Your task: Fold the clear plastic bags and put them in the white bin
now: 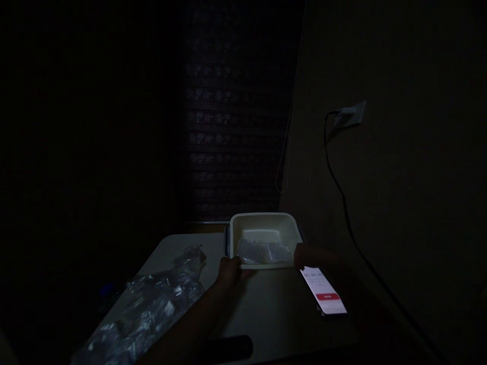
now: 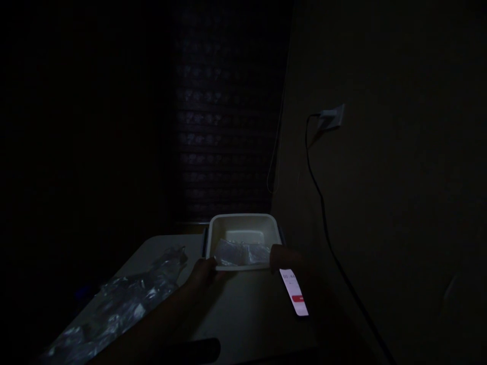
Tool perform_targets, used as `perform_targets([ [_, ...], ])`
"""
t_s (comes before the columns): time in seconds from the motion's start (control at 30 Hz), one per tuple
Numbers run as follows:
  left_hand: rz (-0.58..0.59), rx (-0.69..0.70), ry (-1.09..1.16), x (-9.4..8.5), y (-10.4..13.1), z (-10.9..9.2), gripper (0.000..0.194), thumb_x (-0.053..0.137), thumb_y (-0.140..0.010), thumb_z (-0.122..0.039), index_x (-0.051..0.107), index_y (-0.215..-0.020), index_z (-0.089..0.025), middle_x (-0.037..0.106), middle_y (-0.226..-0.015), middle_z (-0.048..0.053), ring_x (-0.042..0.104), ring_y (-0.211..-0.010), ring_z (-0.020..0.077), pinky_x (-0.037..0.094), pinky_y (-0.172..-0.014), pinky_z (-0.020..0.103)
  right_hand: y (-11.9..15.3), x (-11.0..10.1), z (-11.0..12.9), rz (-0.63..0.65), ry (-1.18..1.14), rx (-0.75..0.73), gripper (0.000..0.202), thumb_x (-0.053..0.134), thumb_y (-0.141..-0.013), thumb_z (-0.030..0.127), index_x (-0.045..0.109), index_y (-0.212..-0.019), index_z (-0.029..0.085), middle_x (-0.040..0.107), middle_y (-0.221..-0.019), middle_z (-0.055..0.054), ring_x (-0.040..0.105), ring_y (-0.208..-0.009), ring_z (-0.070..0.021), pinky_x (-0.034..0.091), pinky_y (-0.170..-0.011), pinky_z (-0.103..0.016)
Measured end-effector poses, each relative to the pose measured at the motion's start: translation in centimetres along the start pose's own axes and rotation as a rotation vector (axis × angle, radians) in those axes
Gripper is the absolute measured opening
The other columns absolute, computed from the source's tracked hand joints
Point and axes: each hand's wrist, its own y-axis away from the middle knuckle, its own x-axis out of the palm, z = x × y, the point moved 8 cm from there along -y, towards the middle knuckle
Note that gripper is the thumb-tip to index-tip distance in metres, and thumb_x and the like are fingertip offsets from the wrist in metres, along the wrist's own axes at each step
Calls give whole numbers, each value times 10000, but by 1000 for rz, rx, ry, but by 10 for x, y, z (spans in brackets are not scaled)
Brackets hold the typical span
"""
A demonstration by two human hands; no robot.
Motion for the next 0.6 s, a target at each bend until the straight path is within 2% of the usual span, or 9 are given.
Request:
perform_targets([
  [0.07, 0, -30, 15, 1, 1, 2, 100, 496, -562, -129, 504, -650, -84, 513, -462, 24, 531, -458, 135, 428, -441, 230, 4, 4, -4, 46, -12, 72, 137, 530, -558, 134, 561, -425, 144, 543, -464, 4, 482, -441, -83, 394, -457, -210],
  [0.13, -4, -45, 24, 2, 1, 3, 117, 496, -569, -132, 506, -673, -81, 525, -480, 32, 540, -472, 141, 434, -450, 236, 4, 3, -3, 41, -41, 62, 159, 498, -586, 124, 577, -450, 147, 536, -455, 8, 469, -416, -73, 383, -432, -197],
  [0.23, -2, -42, 35, 3, 3, 2, 119, 495, -574, -133, 503, -681, -81, 534, -492, 38, 546, -484, 144, 438, -458, 240, -1, -7, 0, -64, -51, -35, 216, 436, -609, 64, 602, -493, 141, 570, -514, -7, 509, -491, -80, 393, -472, -184],
  [0.37, -14, -28, 29, 3, 4, 0, 95, 496, -568, -126, 499, -653, -84, 536, -488, 39, 543, -474, 139, 434, -450, 231, -10, -15, -5, -236, -14, -42, 277, 390, -624, 32, 642, -676, 135, 621, -681, -46, 550, -597, -98, 407, -515, -185],
  [0.6, 7, -28, 31, 5, 8, -4, 33, 494, -552, -112, 491, -578, -92, 530, -466, 38, 542, -479, 136, 428, -447, 214, -13, -10, 1, -295, 57, -88, 298, 373, -654, 67, 632, -788, 130, 614, -877, -78, 555, -792, -136, 411, -649, -219],
])
